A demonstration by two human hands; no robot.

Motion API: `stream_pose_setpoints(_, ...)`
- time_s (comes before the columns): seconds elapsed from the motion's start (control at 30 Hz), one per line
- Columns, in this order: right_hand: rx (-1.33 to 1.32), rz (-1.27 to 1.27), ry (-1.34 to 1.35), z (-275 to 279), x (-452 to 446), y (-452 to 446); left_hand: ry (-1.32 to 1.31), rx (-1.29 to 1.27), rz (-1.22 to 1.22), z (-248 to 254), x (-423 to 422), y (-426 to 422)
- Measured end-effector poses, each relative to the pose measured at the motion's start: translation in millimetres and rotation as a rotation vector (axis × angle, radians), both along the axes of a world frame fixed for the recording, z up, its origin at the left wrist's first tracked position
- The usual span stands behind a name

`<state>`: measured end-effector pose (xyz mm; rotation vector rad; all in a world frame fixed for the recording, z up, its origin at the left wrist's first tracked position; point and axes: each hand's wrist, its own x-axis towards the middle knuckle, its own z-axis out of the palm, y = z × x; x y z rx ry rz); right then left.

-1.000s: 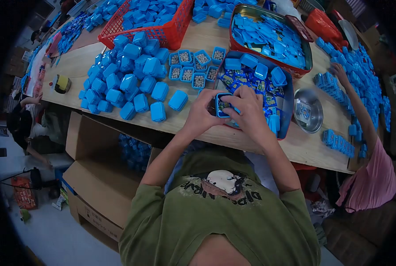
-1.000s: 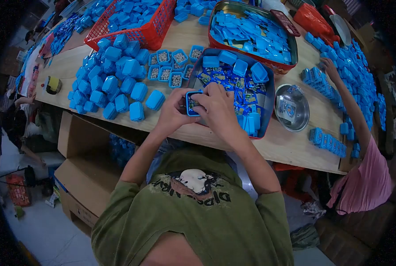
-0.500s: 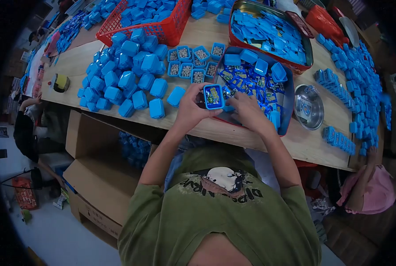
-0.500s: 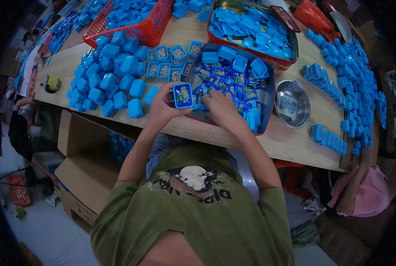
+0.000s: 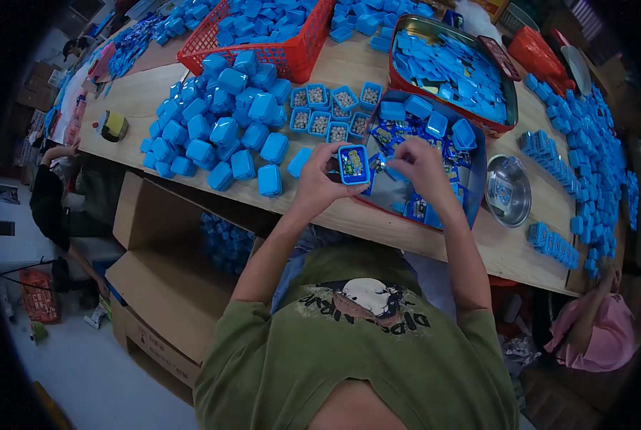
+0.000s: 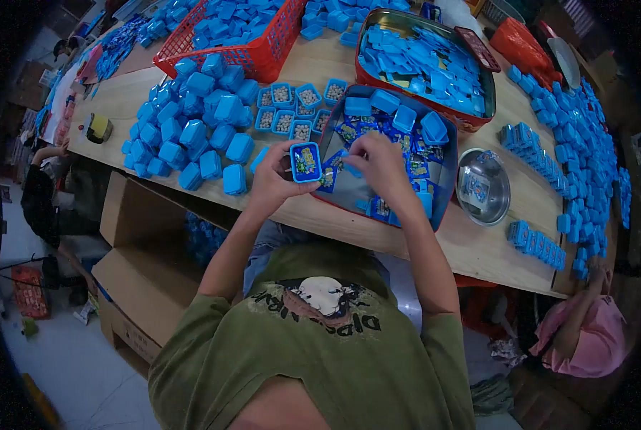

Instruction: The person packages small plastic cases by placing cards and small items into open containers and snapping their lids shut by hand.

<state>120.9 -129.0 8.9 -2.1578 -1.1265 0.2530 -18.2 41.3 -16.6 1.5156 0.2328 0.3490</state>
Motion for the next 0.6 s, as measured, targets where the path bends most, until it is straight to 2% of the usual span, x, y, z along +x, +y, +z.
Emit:
stream_pose_setpoints(0.03, 0.194, -0.164, 0.198, 5, 3, -3, 0.001, -0.001, -0.002, 0, 0, -1)
stream_pose_setpoints(0.07, 0.320, -0.174, 0.121, 8, 7, -7, -0.002, 0.049, -0.008, -1, 2, -1)
stream_pose_setpoints(0.1, 0.320, -0.179, 0.118, 14, 7, -8, -0.007, 0.100, -0.014, -1, 4, -2)
stream_pose_setpoints(0.17, 0.505, -0.219, 0.528, 28, 5, -6, -0.033, 0.193, -0.029, -2, 7, -4)
stream_pose_setpoints(0.2, 0.506, -0.222, 0.526, 31, 1, -4, -0.056, 0.285, -0.038, -3, 8, -5)
stream_pose_setpoints(0.27, 0.482, -0.141, 0.786, 34, -9, 3, -0.053, 0.321, -0.047, -7, 11, -6)
stream_pose_setpoints(0.4, 0.389, -0.111, 0.697, 26, -14, 16, 0.054, 0.325, -0.022, 7, 10, -15)
stream_pose_setpoints(0.57, 0.300, -0.095, 0.365, 17, -12, 24, -0.012, 0.354, -0.034, 1, 9, -15)
stream_pose_setpoints(0.6, 0.300, -0.095, 0.365, 15, -13, 25, -0.023, 0.390, -0.026, 0, 9, -15)
